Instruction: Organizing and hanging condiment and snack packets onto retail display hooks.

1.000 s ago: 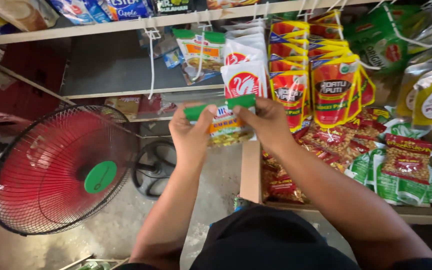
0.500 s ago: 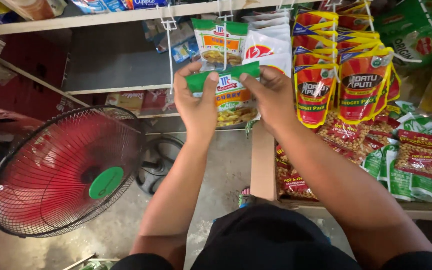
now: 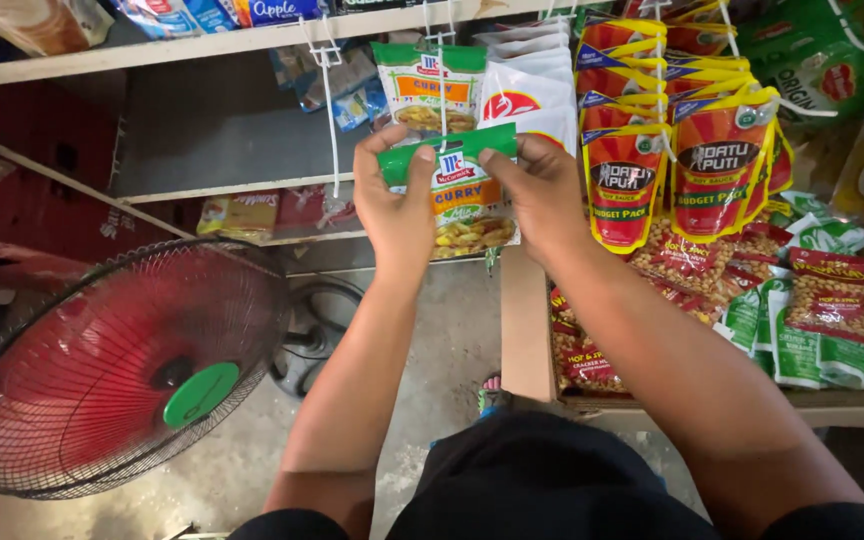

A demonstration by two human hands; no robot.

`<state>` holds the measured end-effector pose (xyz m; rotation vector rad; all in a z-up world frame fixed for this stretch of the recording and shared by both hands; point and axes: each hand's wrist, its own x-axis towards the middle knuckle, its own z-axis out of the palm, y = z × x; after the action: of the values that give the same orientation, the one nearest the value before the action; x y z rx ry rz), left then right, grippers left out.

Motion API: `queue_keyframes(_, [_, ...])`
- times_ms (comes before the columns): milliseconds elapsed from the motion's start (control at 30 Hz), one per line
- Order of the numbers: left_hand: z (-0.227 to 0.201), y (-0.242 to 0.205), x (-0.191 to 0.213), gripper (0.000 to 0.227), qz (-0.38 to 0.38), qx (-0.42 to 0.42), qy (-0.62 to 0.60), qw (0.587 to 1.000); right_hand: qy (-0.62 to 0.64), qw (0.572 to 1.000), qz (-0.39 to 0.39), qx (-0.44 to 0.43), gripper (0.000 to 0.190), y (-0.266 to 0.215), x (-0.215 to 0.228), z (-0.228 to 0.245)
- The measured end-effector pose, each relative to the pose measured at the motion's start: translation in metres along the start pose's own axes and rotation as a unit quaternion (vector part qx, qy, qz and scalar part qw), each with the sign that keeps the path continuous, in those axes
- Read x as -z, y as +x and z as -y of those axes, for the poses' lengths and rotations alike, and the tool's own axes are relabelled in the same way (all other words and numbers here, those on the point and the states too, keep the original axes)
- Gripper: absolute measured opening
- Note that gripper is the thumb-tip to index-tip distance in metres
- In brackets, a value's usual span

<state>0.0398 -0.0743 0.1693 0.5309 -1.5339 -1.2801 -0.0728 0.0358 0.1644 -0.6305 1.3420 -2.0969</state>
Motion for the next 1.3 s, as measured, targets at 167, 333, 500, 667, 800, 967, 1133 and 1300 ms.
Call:
queue_keyframes(167, [0.014,0.008,-0.002,0.027,0.005,0.005,0.000,1.000,-0.014,1.000,-0.009,0.014,0.014,0.007,0.011,-0.023])
queue_keyframes(333, [0.023,0.018,-0.006,0.025,0.005,-0.030,0.019,0.999,-0.031,0.993,0.029,0.107,0.040,0.007,0.009,-0.038])
queue_keyframes(500, [0.033,0.032,-0.010,0.034,-0.006,-0.021,0.016,1.000,-0.137,0.966,0.068,0.208,0.079,-0.016,-0.005,-0.031])
queue_keyframes(667, [0.044,0.044,-0.016,0.040,0.000,0.025,-0.042,0.999,-0.287,0.931,0.045,0.222,0.091,-0.016,-0.007,-0.036])
queue_keyframes(800, [0.056,0.053,-0.021,0.041,-0.005,-0.034,-0.019,0.999,-0.317,0.931,0.041,0.175,0.090,-0.006,-0.011,-0.030])
queue_keyframes(967, [0.073,0.067,-0.027,0.045,-0.021,-0.069,0.021,0.997,-0.319,0.934,0.029,0.160,0.091,0.015,-0.012,-0.030])
queue_keyframes(1133, [0.092,0.080,-0.035,0.048,-0.036,-0.087,0.028,0.995,-0.273,0.945,0.030,0.178,0.091,0.039,-0.005,-0.045])
queue_keyframes(1300, [0.099,0.089,-0.040,0.048,-0.043,-0.071,0.045,0.996,-0.277,0.954,0.013,0.113,0.093,0.052,-0.005,-0.045])
